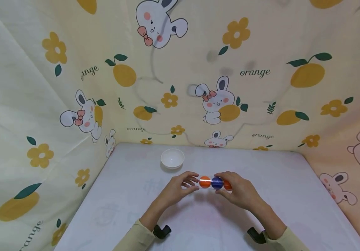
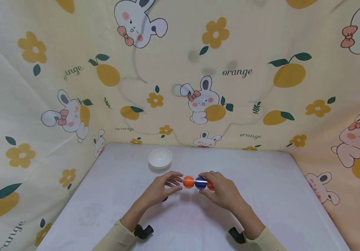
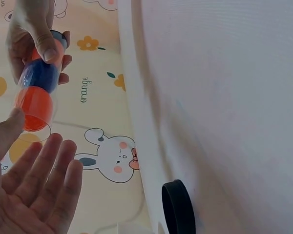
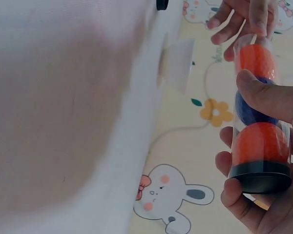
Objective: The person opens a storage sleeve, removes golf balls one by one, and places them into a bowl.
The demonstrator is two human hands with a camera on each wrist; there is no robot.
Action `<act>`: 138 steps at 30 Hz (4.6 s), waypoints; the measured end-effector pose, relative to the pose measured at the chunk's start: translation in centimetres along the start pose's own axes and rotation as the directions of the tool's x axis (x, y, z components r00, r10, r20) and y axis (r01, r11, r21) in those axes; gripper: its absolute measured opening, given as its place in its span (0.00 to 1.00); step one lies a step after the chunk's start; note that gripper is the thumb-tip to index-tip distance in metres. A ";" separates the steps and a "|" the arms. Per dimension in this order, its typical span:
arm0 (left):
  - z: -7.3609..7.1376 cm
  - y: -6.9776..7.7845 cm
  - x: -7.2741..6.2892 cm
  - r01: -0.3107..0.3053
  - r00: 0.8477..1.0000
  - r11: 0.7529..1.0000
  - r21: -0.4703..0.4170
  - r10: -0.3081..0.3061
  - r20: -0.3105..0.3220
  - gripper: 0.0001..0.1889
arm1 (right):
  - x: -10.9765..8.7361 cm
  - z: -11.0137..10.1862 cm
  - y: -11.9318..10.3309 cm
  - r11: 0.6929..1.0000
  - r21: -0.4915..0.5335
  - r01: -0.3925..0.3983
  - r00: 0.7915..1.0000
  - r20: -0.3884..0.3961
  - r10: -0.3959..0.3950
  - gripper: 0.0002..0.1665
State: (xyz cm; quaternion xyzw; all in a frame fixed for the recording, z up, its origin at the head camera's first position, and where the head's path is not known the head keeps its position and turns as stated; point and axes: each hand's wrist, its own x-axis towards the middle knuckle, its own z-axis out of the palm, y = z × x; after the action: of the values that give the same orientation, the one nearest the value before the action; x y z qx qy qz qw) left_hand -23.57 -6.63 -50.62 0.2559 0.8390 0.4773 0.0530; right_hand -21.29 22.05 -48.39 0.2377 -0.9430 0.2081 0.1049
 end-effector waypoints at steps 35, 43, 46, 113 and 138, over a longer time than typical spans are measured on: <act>-0.1 -0.7 0.0 0.048 0.999 0.997 -0.063 -0.048 0.004 0.23 | -0.1 0.3 0.3 0.999 -0.023 0.047 0.999 -0.020 -0.047 0.34; -0.5 -0.7 -0.1 0.056 0.998 0.996 -0.065 -0.057 -0.008 0.24 | -0.1 0.2 0.1 0.999 -0.004 0.035 0.999 -0.012 -0.035 0.32; -0.5 -0.6 -0.2 0.067 0.998 0.996 -0.066 -0.068 -0.011 0.24 | -0.1 0.3 0.1 0.999 0.001 0.033 0.999 -0.008 -0.033 0.32; -5.8 -7.1 2.4 0.228 0.918 0.971 0.077 -0.188 -0.350 0.23 | -1.8 1.1 0.9 0.992 0.127 -0.022 1.000 0.007 0.021 0.29; -5.8 -7.4 2.4 0.245 0.919 0.966 0.082 -0.204 -0.337 0.19 | -1.9 1.5 1.2 0.992 0.126 -0.031 1.000 0.005 0.031 0.31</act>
State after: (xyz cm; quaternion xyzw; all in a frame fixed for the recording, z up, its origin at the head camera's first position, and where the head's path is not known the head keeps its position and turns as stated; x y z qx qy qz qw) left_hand -30.32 -13.00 -53.26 0.0783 0.8876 0.4514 -0.0475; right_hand -20.35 23.09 -50.73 0.2296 -0.9317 0.2682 0.0849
